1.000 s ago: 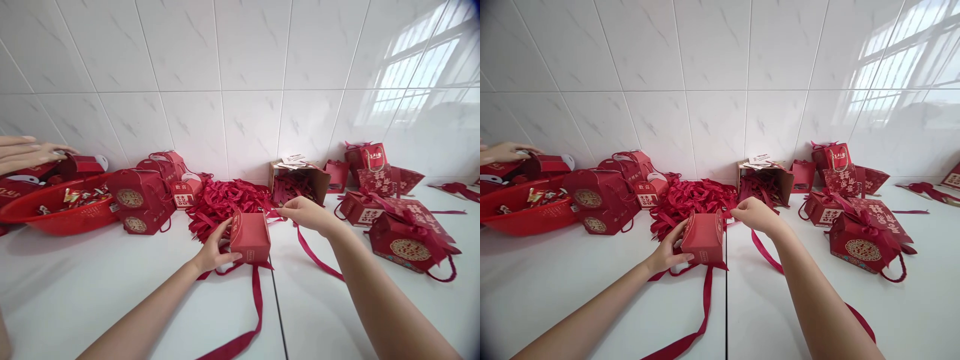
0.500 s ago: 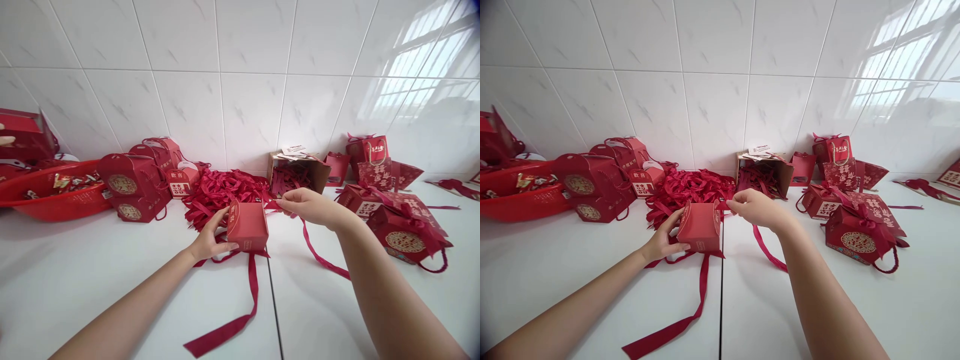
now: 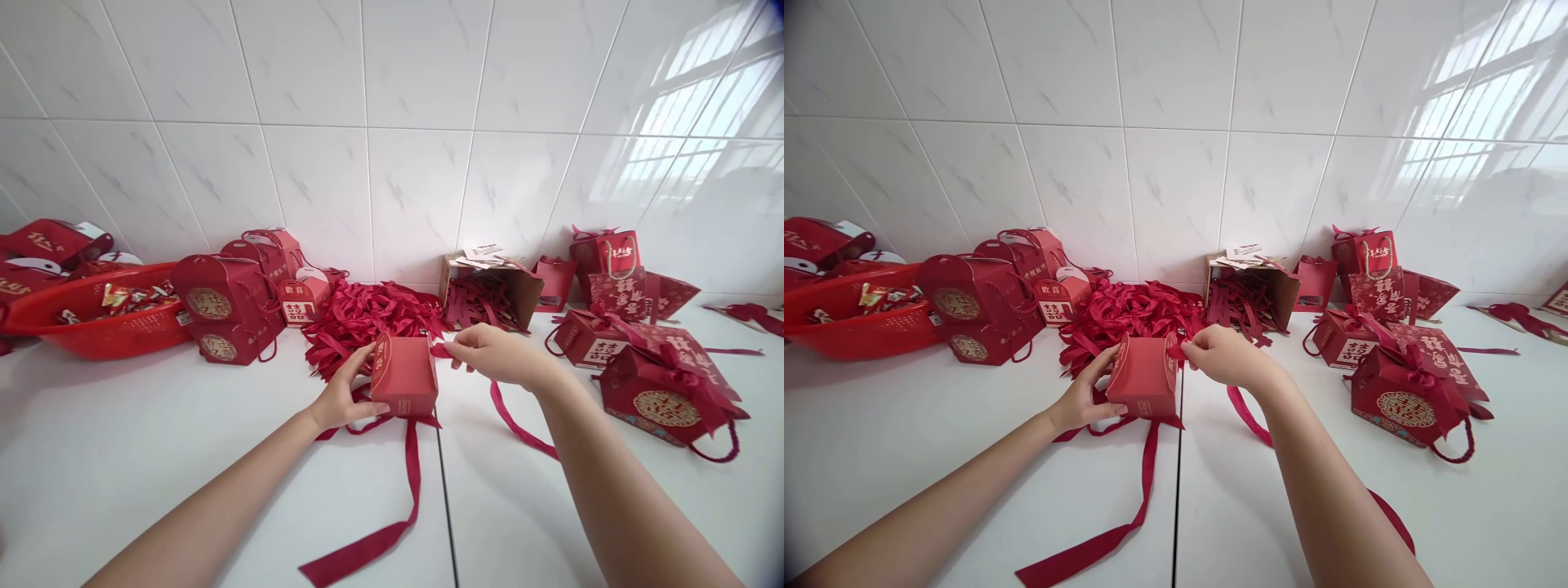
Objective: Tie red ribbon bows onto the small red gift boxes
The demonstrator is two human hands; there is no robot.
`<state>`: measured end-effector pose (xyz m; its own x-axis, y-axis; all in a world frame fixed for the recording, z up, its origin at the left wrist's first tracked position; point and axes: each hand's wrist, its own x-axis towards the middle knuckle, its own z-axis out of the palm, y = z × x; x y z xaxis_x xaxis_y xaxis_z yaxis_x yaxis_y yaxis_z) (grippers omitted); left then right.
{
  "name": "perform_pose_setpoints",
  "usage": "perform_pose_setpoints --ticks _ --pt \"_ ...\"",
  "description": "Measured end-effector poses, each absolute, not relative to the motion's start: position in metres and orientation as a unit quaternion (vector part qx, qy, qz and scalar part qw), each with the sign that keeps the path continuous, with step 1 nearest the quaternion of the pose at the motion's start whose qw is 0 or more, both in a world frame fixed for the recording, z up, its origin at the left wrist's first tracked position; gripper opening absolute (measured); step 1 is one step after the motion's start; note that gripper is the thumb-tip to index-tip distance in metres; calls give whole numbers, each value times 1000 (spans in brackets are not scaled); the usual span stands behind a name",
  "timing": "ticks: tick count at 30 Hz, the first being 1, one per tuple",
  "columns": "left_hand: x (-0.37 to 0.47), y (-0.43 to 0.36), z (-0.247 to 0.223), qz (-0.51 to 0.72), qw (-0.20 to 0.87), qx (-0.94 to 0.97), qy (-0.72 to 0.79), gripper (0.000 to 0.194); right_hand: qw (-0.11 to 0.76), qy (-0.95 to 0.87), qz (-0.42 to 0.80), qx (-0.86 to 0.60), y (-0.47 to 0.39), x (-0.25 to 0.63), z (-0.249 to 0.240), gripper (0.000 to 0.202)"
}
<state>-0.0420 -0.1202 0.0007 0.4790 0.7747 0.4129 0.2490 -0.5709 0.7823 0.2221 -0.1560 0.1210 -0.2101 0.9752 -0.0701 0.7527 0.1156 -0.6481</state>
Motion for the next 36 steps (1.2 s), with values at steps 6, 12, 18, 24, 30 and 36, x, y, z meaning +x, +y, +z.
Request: perform_pose_setpoints --ticks 6,12,18,24,30,36 --pt "-42 -120 2 393 345 789 322 91 179 -708 274 -626 -158 222 126 38" --pt "-42 -121 1 398 341 791 316 92 178 -717 312 -596 -162 218 128 39" --pt "-45 -118 -1 400 279 817 307 93 169 -723 303 -597 -156 219 123 38" --pt "-44 -118 0 401 278 817 306 94 186 -717 335 -582 -164 219 131 36" --pt "-43 -119 0 404 281 816 302 94 194 -729 356 -552 -162 218 127 35" --pt "-42 -119 0 405 285 816 298 93 194 -720 331 -579 -157 221 123 26"
